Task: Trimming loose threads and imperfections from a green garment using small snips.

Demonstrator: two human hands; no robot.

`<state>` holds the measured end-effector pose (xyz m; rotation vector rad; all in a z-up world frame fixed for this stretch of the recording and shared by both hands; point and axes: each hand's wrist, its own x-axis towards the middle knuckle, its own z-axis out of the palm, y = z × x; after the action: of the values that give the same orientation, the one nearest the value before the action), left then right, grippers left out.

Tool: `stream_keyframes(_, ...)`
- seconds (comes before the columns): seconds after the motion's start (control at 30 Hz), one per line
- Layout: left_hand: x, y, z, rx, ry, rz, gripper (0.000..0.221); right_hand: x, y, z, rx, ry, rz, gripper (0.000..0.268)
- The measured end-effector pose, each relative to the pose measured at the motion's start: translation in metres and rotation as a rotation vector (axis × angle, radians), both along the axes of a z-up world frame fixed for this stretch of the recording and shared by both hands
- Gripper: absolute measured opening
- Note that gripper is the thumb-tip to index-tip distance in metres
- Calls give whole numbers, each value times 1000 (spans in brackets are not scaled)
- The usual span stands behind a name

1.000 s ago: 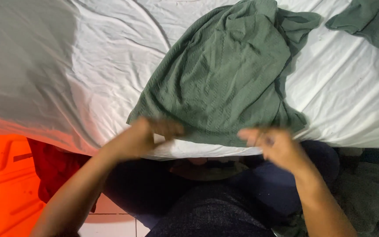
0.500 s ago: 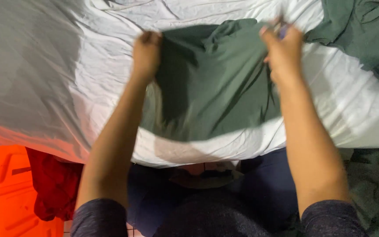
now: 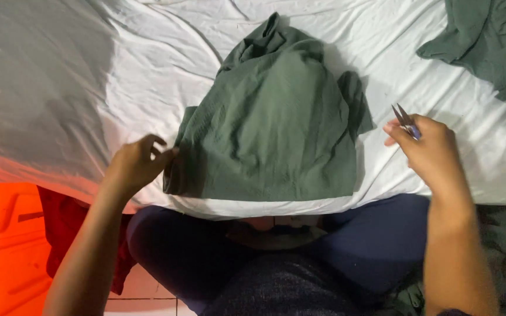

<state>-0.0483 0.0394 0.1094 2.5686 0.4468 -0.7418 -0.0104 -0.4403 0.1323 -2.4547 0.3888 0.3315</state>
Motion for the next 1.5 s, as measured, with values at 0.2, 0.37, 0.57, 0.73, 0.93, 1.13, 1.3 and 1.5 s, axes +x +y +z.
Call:
stream_keyframes(0.2,65,-25,-70,-105,-560,-58,41,45,42,-57,294,100,-71,35)
stream_keyframes(0.37,134,-51,-144,169,-550,-177,28,107,38,-180,205,-163,35,36)
stream_keyframes(0.57,168,-24,-78,-935,-1072,547,47,156,1,-126,529,-617,-201,67)
stream_keyframes(0.73,89,-1,27,-1161,-1045,630,7,81,28,16,769,-666,-276,36)
stream_keyframes(0.93,-10,35,-13,-466,-492,336,19,23,-8,-45,535,-365,-108,12)
stream_keyframes(1.13,4,39,-65,326,-552,134,52,32,32,-80,243,-299,-24,44)
stream_keyframes(1.3,17,-6,-38,228,-497,39,73,51,42,-137,-33,-255,145,48)
stream_keyframes(1.5,-6,-2,-6,288,-201,-235,37,1,13,-68,27,-480,381,24)
